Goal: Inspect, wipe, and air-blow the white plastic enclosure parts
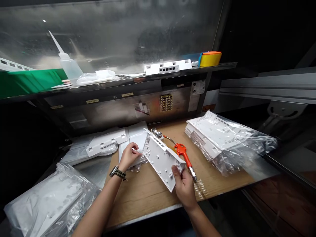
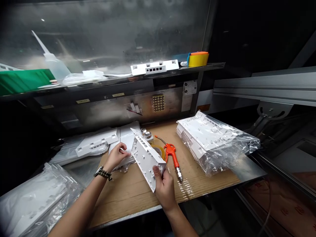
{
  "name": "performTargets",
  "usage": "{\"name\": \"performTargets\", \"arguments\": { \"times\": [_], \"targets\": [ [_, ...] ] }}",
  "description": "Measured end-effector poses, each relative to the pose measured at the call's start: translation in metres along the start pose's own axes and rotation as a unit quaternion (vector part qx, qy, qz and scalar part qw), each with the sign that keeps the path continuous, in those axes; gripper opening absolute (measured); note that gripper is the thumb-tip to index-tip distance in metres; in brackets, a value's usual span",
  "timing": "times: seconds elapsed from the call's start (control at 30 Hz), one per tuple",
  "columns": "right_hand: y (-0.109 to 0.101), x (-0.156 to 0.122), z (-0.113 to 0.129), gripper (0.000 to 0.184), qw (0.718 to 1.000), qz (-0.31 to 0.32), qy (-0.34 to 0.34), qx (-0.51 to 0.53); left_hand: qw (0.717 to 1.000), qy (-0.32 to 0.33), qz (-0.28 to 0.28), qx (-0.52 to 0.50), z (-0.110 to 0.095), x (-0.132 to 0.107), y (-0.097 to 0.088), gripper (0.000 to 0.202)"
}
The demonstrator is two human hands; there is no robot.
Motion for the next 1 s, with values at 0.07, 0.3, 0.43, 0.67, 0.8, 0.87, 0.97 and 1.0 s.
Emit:
{"name": "performTargets", "arguments": {
  "times": [0.07,0.3,0.43,0.67,0.8,0.87,0.97,1.0],
  "targets": [
    [0.004,-0.001,0.000,0.050,1.000,0.010,-0.013,-0.016,1.000,0.020,-0.006,0.018,0.000,-0.001,0.001,0.020],
    [0.000,-0.002,-0.003,0.045,0.998,0.006,-0.039,-0.049,0.987,0.096,-0.081,0.103,-0.002,0.004,-0.023,0.016],
    [0.001,-0.003,-0.001,0.043,0.998,0.014,-0.043,-0.049,0.966,0.141,-0.110,0.187,-0.011,0.003,-0.030,0.010],
    [0.002,-0.005,0.000,0.047,0.998,0.011,-0.041,-0.047,0.945,0.155,-0.153,0.242,-0.031,0.019,-0.033,0.039],
    [-0.004,-0.009,0.000,0.047,0.996,-0.040,-0.048,-0.056,0.954,0.138,-0.128,0.234,-0.040,0.031,-0.037,0.028],
    [-0.006,-0.010,0.002,0.048,0.994,-0.076,-0.059,-0.057,0.959,0.129,-0.104,0.229,-0.042,0.034,-0.035,0.025],
    [-0.003,-0.011,0.007,0.050,0.991,-0.097,-0.080,-0.050,0.964,0.136,-0.057,0.222,-0.043,0.032,-0.024,0.023],
    [0.000,-0.010,0.009,0.049,0.991,-0.092,-0.085,-0.046,0.964,0.143,-0.036,0.220,-0.044,0.030,-0.019,0.023]
  ]
}}
Point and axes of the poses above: each hand's wrist, its own x-axis towards the middle knuckle, its own y-axis out of the palm, z = x × y, the point moved 3 cm from there along x, towards the middle knuckle, and after that the axes turned 8 degrees about -y, right-handed, at the moved point
